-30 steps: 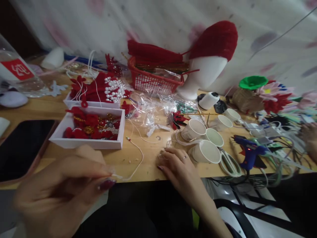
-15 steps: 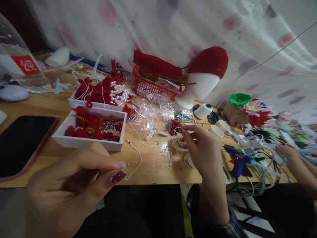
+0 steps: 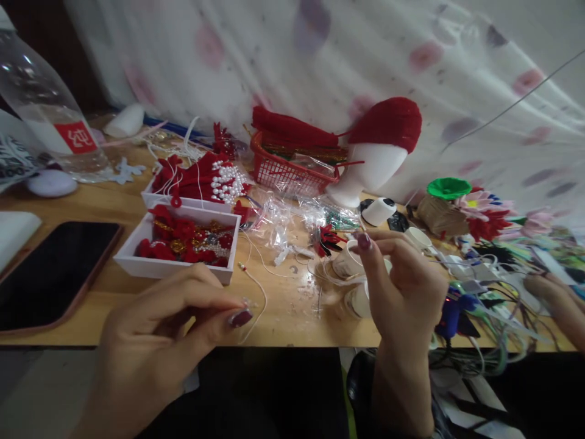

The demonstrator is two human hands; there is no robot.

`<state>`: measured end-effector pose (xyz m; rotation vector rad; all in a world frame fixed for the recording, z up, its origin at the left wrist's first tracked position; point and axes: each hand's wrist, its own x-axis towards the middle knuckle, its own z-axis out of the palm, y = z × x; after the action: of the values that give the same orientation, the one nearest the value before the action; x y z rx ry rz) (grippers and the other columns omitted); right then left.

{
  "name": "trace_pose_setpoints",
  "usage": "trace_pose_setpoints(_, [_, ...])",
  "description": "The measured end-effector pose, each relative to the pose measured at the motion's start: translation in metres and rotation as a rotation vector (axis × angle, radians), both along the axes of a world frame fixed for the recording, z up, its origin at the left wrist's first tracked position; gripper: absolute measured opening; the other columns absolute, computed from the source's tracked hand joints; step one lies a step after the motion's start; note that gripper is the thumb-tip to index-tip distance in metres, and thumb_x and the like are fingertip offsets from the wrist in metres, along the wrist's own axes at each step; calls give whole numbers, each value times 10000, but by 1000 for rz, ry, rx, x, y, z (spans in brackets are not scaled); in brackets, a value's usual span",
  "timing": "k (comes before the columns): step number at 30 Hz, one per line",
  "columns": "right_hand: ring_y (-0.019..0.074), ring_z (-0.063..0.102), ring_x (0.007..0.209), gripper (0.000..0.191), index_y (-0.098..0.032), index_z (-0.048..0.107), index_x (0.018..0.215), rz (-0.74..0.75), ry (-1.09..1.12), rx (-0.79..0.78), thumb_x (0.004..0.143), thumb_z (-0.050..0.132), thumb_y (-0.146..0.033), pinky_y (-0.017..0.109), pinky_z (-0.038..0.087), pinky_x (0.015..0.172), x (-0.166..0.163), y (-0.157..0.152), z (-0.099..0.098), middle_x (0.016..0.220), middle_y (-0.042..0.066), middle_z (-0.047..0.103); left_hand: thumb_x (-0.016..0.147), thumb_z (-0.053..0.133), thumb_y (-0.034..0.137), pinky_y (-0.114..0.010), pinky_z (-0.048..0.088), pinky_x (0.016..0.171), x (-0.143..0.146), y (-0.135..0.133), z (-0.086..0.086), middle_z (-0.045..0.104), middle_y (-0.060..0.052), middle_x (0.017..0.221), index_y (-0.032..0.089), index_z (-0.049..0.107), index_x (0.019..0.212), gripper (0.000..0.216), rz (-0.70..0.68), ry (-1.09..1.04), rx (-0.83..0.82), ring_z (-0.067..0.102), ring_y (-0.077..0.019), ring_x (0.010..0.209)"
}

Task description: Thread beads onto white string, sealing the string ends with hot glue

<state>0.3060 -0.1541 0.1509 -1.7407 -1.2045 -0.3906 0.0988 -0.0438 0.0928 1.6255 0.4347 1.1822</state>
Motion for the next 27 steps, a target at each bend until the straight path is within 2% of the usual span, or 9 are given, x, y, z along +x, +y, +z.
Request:
trace_pose_setpoints(2, [168, 639, 891, 226, -222, 612, 791, 210, 181, -61, 987, 527, -295, 310, 487, 809, -18, -5, -7, 922, 23, 685, 809, 735, 186, -183, 397, 448, 2, 1, 2, 565, 40, 671, 259, 764, 827, 80, -51, 30, 80, 531, -77, 580])
trace_pose_setpoints(4, [176, 633, 947, 208, -230, 620, 971, 526, 437, -234, 991, 509, -406, 317, 497, 850, -36, -10, -18, 995, 33, 680, 792, 761, 222, -174, 397, 425, 5, 0, 4, 529, 34, 649, 283, 786, 816, 70, -113, 87, 116, 516, -76, 541])
trace_pose_setpoints(6, [147, 627, 824, 260, -232, 595, 1019, 756, 708, -364, 983, 502, -472, 274, 507, 753, -49, -13, -31, 894, 10, 659, 805, 748, 235, -168, 414, 433, 8, -3, 5, 507, 32, 643, 319, 796, 823, 98, -156, 148, 108, 524, -79, 538])
trace_pose_setpoints(7, [124, 598, 728, 272, -228, 581, 989, 804, 821, -389, 986, 491, -485, 243, 490, 675, -53, -14, -37, 812, -11, 628, 809, 743, 231, -165, 418, 436, 10, -5, 5, 504, 32, 642, 329, 798, 829, 114, -177, 174, 99, 524, -79, 537])
trace_pose_setpoints(10, [87, 475, 593, 278, -212, 546, 861, 773, 886, -352, 984, 507, -457, 198, 382, 536, -52, -16, -51, 699, -41, 529, 811, 741, 240, -164, 402, 427, 15, -10, 3, 509, 28, 647, 335, 792, 820, 109, -214, 217, 63, 515, -83, 535])
trace_pose_setpoints(14, [84, 423, 574, 220, -203, 544, 820, 743, 805, -301, 984, 520, -347, 198, 326, 502, -39, -19, -59, 688, -37, 504, 809, 750, 266, -178, 422, 459, 23, -12, 0, 517, 28, 650, 333, 776, 805, 71, -226, 224, 38, 528, -98, 568])
trace_pose_setpoints(19, [72, 443, 544, 151, -198, 552, 833, 804, 978, -258, 940, 575, -302, 169, 328, 467, -30, -22, -64, 676, -37, 513, 815, 746, 325, -176, 406, 445, 33, -13, -4, 508, 34, 621, 301, 760, 782, 43, -207, 230, 61, 507, -88, 525])
trace_pose_setpoints(23, [63, 392, 515, 159, -186, 559, 812, 778, 1002, -245, 926, 579, -295, 168, 288, 446, -24, -23, -70, 650, -43, 480, 821, 739, 343, -168, 413, 442, 44, -13, -4, 516, 36, 607, 271, 736, 733, 113, -197, 262, 83, 513, -86, 516])
trace_pose_setpoints(27, [48, 276, 449, 223, -175, 558, 758, 708, 1062, -226, 873, 655, -340, 177, 196, 398, -18, -22, -77, 556, -78, 391, 841, 716, 266, -171, 424, 461, 54, -8, -6, 543, 37, 612, 249, 699, 729, 115, -192, 297, 140, 527, -91, 530])
